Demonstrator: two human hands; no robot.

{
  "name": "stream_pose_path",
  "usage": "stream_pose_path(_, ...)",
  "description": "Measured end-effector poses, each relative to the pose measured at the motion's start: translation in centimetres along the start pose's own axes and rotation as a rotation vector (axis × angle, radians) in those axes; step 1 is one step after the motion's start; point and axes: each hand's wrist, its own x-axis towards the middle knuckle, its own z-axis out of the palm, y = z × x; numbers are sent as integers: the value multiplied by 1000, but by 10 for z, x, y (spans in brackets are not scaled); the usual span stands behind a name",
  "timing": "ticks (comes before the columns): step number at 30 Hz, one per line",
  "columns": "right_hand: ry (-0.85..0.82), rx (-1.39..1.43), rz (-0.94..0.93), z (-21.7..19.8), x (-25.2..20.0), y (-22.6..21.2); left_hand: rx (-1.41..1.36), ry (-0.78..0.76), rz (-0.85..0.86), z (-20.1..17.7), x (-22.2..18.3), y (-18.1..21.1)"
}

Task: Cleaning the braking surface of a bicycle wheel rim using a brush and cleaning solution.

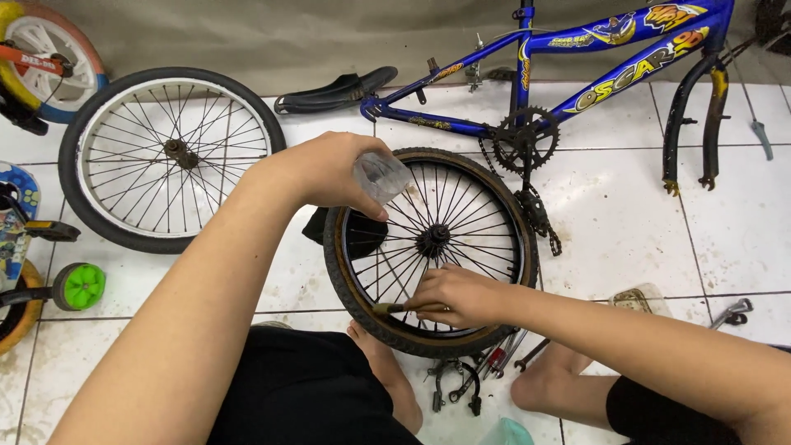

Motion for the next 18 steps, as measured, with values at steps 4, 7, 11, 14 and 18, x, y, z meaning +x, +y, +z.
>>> stream_pose_path(4,-79,-24,1,-5,-32,-7,5,-4,5,0,0,0)
stream_pose_path(7,-142,-69,15,-2,-59,-3,15,12,-6,0,-2,0)
stream_pose_path(11,-165,-31,159,13,-95,25,6,7,-27,-1,-4,3)
stream_pose_path(14,-138,1,381,15,-115,46,10,-2,-47,0,-5,4)
stream_pose_path(18,-61,203,610,16,-119,50,29,14,-64,-1,-2,4)
